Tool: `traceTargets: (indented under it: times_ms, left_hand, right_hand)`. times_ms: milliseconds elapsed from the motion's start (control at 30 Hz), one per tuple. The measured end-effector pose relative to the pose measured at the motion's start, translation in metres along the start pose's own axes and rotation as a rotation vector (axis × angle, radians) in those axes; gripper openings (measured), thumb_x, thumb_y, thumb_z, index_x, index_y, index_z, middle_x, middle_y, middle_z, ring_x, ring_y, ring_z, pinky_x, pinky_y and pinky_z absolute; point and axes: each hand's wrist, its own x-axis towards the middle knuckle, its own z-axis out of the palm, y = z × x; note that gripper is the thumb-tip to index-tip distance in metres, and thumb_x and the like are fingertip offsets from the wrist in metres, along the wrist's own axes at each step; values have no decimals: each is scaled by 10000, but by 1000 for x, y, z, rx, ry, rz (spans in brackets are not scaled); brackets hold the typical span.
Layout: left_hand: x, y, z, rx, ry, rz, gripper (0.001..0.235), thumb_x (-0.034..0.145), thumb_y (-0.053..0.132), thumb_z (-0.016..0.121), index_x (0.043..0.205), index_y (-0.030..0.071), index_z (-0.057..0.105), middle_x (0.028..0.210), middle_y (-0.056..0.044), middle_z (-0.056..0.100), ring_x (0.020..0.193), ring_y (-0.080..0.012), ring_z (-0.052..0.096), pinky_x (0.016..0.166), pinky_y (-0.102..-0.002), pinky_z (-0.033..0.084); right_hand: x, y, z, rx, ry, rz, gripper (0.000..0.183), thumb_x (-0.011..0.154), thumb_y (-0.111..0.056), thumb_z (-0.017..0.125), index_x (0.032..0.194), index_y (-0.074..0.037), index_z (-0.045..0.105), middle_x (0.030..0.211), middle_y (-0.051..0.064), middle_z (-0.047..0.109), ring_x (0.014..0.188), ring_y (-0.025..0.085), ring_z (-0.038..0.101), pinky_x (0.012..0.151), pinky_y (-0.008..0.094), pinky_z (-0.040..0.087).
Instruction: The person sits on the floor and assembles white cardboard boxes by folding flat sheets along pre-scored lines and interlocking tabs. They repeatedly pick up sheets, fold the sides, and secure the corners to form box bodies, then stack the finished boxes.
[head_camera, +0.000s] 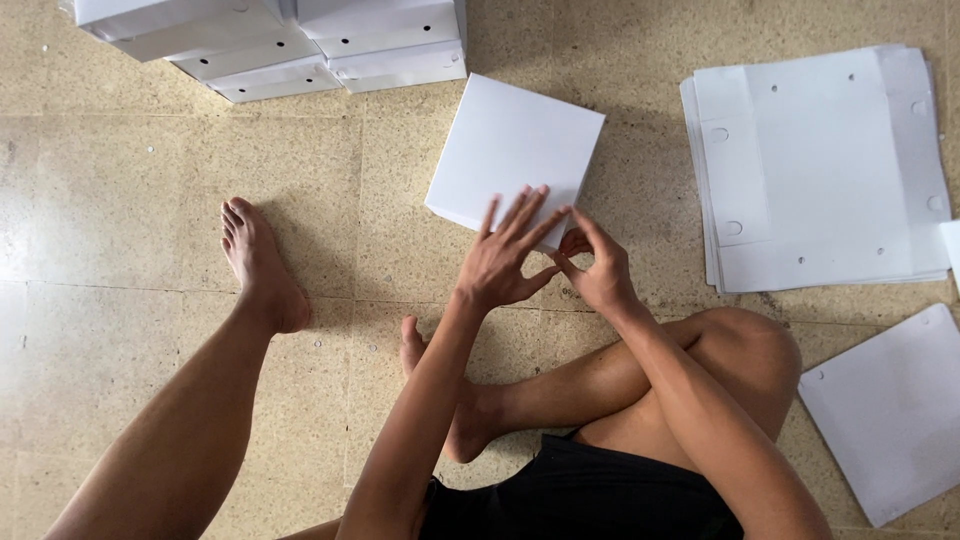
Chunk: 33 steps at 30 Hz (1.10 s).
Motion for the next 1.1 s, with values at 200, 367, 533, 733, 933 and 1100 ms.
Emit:
traceTargets:
  times_ms: [200, 367, 533, 733, 933, 1100]
  left_hand:
    - [3, -8, 32, 125, 52, 32, 723, 931, 434, 688, 1557, 441, 324, 1657, -24, 311, 1542, -292, 238, 1263, -550, 164]
    - [4, -14, 52, 208, 153, 112, 626, 957, 478, 608, 1525, 505, 344, 1637, -75, 333, 1510, -359, 294, 1226, -606, 252]
    - [4, -25, 63, 288, 201, 184, 632, 948, 351, 676, 1509, 442, 400, 1622, -131, 338, 1487, -403, 314, 1191, -631, 287]
    - [6, -36, 73, 390, 348, 334, 609, 923, 336, 709, 1480, 354, 465, 1567, -208, 405, 1409, -480, 412, 1086, -648, 417]
    - [10, -28, 60, 399, 400, 384, 683, 875, 359, 750, 1499, 343, 472, 1516, -227, 472, 1359, -504, 467, 1029, -638, 474]
    - [3, -21, 43, 421, 203, 272, 836, 903, 539, 693, 1603, 328, 287, 1655, -148, 276, 1500, -427, 266, 1199, -565, 273]
  right_hand:
    - [4, 9, 1, -192, -124, 53, 667, 797, -48, 859, 1351, 132, 535, 1048, 266, 645, 918, 394, 711, 762, 408, 623]
    - [2, 0, -5, -359, -162, -9, 221, 909, -119, 724, 1104, -16, 735, 1204, 225, 592, 946, 381, 699, 779, 481, 575]
    - [3, 1, -7, -435, -163, 41, 204, 973, -227, 686, 1099, -81, 751, 1164, 168, 607, 930, 381, 710, 704, 489, 586]
    - [-1, 9, -4, -460, -150, 45, 151, 963, -246, 698, 1030, -126, 762, 1066, 103, 642, 885, 352, 715, 678, 466, 578]
    - [5, 16, -1, -281, -84, -14, 71, 875, -123, 774, 943, -104, 767, 980, 116, 680, 863, 371, 706, 677, 441, 566]
    - [2, 17, 3, 114, 12, 312, 623, 709, 76, 746, 1297, 78, 541, 1050, 169, 687, 884, 225, 728, 781, 286, 619]
